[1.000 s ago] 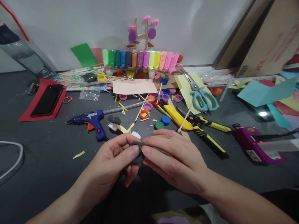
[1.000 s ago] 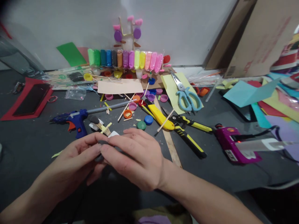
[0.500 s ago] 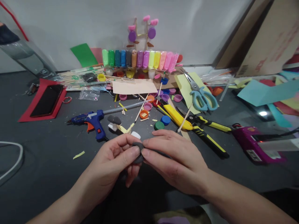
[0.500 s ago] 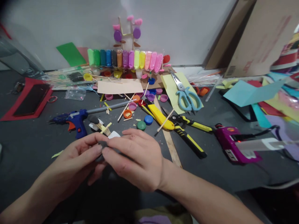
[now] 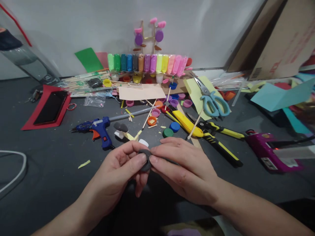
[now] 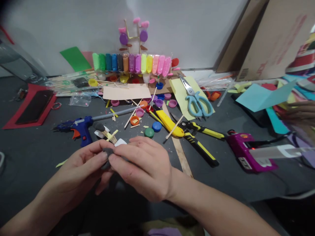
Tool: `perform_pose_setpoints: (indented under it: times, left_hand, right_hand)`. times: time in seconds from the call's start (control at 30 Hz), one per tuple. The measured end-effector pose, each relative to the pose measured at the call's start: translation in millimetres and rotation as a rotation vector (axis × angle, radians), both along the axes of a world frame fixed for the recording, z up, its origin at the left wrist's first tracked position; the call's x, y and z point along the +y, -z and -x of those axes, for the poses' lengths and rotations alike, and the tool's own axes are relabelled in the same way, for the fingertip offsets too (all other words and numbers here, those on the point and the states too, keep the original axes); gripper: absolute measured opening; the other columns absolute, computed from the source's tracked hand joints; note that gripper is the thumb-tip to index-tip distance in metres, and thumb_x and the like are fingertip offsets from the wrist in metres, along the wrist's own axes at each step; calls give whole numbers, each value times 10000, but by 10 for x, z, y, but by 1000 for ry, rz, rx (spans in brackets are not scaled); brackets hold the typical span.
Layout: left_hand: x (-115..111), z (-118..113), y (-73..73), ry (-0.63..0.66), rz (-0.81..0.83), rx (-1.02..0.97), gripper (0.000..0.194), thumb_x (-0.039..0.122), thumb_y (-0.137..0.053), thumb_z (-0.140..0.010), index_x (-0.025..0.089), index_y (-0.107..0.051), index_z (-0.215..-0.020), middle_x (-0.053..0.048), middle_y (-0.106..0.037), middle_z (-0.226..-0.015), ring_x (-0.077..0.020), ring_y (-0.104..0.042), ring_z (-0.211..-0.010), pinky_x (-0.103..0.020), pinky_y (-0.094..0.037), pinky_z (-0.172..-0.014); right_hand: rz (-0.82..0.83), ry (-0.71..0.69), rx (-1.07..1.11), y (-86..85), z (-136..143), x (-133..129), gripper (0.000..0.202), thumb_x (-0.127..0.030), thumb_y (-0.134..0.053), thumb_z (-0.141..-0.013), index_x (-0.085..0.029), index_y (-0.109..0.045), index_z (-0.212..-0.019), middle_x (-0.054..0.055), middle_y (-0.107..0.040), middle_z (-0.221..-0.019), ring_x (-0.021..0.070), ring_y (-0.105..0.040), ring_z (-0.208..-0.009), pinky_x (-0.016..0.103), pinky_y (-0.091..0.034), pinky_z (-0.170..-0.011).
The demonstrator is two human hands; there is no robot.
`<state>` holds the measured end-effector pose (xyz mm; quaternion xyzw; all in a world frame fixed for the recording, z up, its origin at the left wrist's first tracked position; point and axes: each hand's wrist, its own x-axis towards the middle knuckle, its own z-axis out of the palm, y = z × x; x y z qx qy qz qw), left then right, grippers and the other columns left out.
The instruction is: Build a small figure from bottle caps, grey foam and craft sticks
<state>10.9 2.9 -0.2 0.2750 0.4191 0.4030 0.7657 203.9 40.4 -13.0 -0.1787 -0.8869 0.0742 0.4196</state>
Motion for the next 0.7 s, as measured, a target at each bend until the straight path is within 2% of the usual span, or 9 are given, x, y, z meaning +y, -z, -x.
perform_pose_setpoints:
  times: [0.1, 0.2, 0.37, 0.57, 0.7]
  left_hand:
    - [-8, 0, 6, 8, -7, -7, 202, 357, -701, -874, 182, -635, -950, 38, -587, -534, -64, -499, -430, -130, -427, -420]
    - [-14, 3, 0, 12, -10, -7, 204, 358, -700, -876, 176, -639, -942, 39, -582, -523, -61, -502, -426, -128, -424, -426]
    - [10, 8, 17, -20, -35, -1, 219, 337, -691, -883, 173, -649, -1022, 31, -608, -561, -73, -533, -440, -148, -458, -436]
    - [15, 20, 45, -38, -126, 84, 182, 305, -671, -892, 170, -669, -1015, 14, -640, -670, -85, -585, -513, -175, -507, -491]
    - [0, 2, 4, -60, -136, 201, 121, 260, -624, -905, 172, -669, -975, 24, -633, -688, -74, -584, -529, -168, -493, -522]
  right_hand:
    - [1, -11, 5, 10, -2, 15, 142, -84, -577, -937, -118, -665, -1043, 106, -740, -1040, 173, -702, -913, 390, -561, -961]
    - [29, -33, 66, -6, 11, 26, 116, -97, -620, -922, -77, -667, -1026, 140, -734, -1003, 181, -703, -922, 368, -576, -928]
    - [127, 16, 40, -22, 67, 19, 264, -192, -560, -983, -5, -634, -1155, 219, -692, -1123, 209, -654, -1097, 333, -571, -931]
    - [116, 3, 17, 77, 131, 26, 404, -309, -487, -1027, 38, -579, -1214, 279, -642, -1211, 290, -618, -1169, 425, -564, -953]
    - [94, 7, -19, 109, 134, 33, 404, -320, -471, -1035, 12, -555, -1250, 269, -625, -1253, 291, -592, -1209, 449, -546, -985]
